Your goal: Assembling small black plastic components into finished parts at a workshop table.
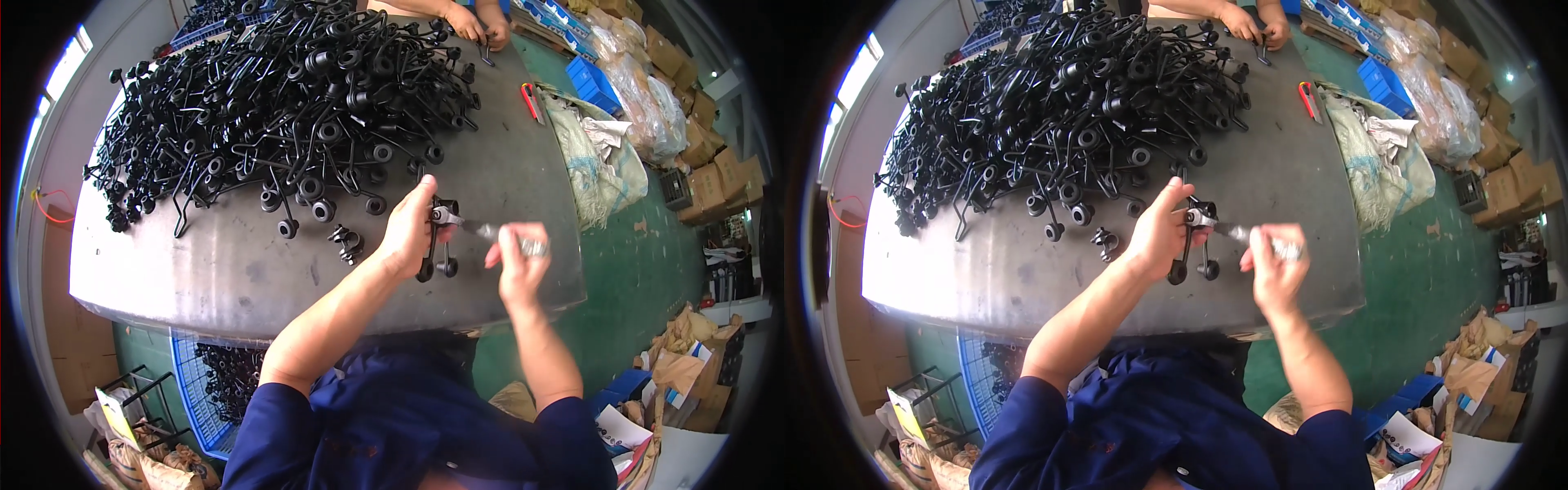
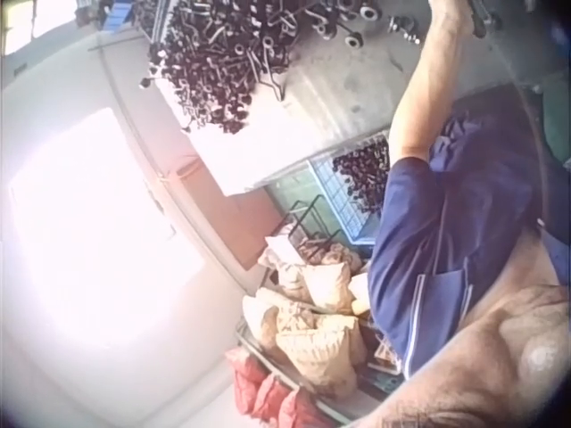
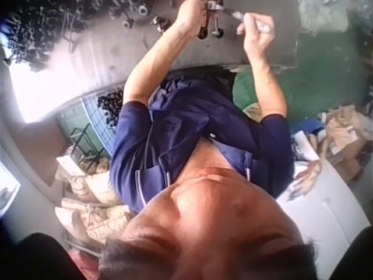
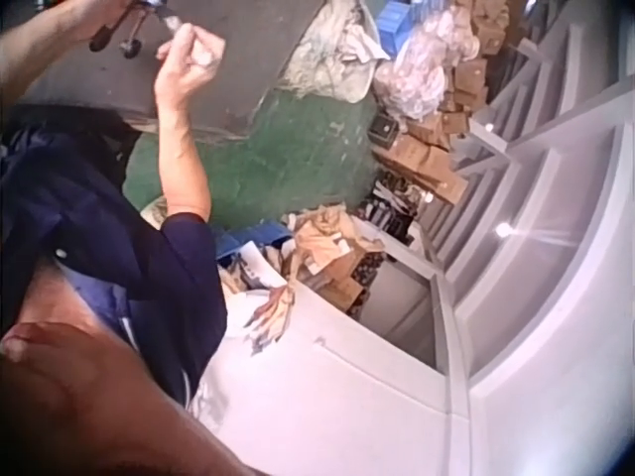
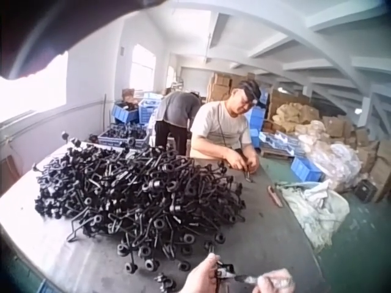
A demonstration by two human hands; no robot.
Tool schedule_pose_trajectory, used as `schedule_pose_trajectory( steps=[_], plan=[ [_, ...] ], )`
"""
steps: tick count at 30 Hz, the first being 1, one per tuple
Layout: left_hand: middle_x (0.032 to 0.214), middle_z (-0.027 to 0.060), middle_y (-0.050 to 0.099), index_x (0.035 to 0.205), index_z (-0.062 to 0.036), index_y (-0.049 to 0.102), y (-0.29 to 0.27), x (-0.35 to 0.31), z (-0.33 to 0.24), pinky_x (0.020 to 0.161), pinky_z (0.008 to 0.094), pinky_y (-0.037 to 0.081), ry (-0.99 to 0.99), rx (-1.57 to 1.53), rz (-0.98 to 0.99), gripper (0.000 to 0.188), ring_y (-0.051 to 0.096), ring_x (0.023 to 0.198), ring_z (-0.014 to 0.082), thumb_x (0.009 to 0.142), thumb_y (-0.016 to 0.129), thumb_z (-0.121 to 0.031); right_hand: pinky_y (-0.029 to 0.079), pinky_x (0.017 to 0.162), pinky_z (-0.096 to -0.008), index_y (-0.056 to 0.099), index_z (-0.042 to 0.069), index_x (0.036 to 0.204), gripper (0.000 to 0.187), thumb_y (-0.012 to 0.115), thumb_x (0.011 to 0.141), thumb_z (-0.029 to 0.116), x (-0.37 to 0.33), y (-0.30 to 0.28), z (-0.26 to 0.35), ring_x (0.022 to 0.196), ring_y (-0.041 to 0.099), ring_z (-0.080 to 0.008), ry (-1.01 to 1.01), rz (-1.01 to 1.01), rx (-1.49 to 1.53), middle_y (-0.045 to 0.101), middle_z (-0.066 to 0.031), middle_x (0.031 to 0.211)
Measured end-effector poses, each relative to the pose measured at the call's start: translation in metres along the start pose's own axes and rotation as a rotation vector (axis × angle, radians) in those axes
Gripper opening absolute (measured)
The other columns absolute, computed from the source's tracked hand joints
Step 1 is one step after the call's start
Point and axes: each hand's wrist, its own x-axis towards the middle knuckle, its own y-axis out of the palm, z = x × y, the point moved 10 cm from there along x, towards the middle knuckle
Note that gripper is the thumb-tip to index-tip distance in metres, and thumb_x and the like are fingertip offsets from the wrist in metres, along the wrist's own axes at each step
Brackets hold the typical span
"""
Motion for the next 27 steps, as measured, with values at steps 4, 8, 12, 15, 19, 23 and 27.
schedule_pose_trajectory(
  steps=[4,8,12,15,19,23,27],
  plan=[
    [0.089,0.0065,0.060,0.128,-0.0069,0.047,0.002,-0.003,-0.003,0.070,0.0321,0.045,0.064,-0.215,-0.092,0.062,0.059,0.080,0.0170,0.093,0.053,-0.058,0.048,0.051,-0.0250,0.046,0.002,0.106,0.016,0.058,0.095,0.004,-0.063,0.012,-0.019,0.056,0.057,-0.0121,-0.035,-0.001,0.022,0.062,-0.0124,0.082],
    [0.096,0.0089,0.061,0.142,-0.0063,0.038,-0.002,-0.004,-0.005,0.074,0.0340,0.044,0.066,-0.151,-0.081,0.074,0.058,0.082,0.0177,0.093,0.050,-0.061,0.049,0.055,-0.0259,0.042,0.003,0.114,0.023,0.056,0.096,0.006,-0.078,0.023,-0.029,0.059,0.057,-0.0127,0.042,0.109,0.064,0.064,-0.0147,0.085],
    [0.101,0.0090,0.060,0.145,-0.0050,0.037,-0.002,-0.006,-0.018,0.075,0.0324,0.045,0.107,-0.079,-0.026,0.077,0.058,0.086,0.0172,0.095,0.046,-0.062,0.051,0.051,-0.0292,0.050,0.002,0.106,0.011,0.052,0.096,0.005,-0.049,-0.020,0.017,0.055,0.056,-0.0151,-0.030,0.035,0.168,0.062,-0.0117,0.079],
    [0.106,0.0085,0.060,0.144,-0.0031,0.041,0.011,-0.018,-0.032,0.075,0.0307,0.045,0.143,0.166,0.137,0.077,0.057,0.089,0.0159,0.096,0.040,-0.064,0.048,0.044,-0.0298,0.055,0.001,0.097,0.010,0.054,0.095,0.011,0.001,-0.044,0.038,0.050,0.055,-0.0155,0.045,0.015,0.212,0.056,-0.0071,0.068],
    [0.119,0.0123,0.061,0.144,-0.0002,0.040,0.036,-0.034,-0.020,0.076,0.0287,0.045,0.098,0.498,0.445,0.078,0.058,0.095,0.0167,0.100,0.024,-0.063,0.041,0.040,-0.0260,0.057,0.003,0.088,0.013,0.058,0.094,0.015,0.042,-0.031,0.020,0.044,0.050,-0.0124,0.278,0.141,0.195,0.053,-0.0045,0.057],
    [0.110,0.0104,0.062,0.143,0.0009,0.040,0.048,-0.044,-0.017,0.074,0.0276,0.046,0.101,0.577,0.519,0.078,0.057,0.093,0.0151,0.100,0.026,-0.062,0.037,0.038,-0.0236,0.057,0.005,0.084,0.014,0.059,0.093,0.016,0.051,-0.014,0.005,0.042,0.047,-0.0095,0.358,0.310,0.152,0.052,-0.0019,0.054],
    [0.103,0.0102,0.062,0.142,0.0013,0.041,0.049,-0.042,-0.013,0.072,0.0275,0.047,0.057,0.624,0.491,0.079,0.057,0.090,0.0149,0.099,0.029,-0.064,0.036,0.038,-0.0232,0.058,0.005,0.085,0.015,0.061,0.093,0.018,0.064,-0.008,0.005,0.042,0.047,-0.0089,0.381,0.397,0.030,0.052,-0.0013,0.055]
  ],
)
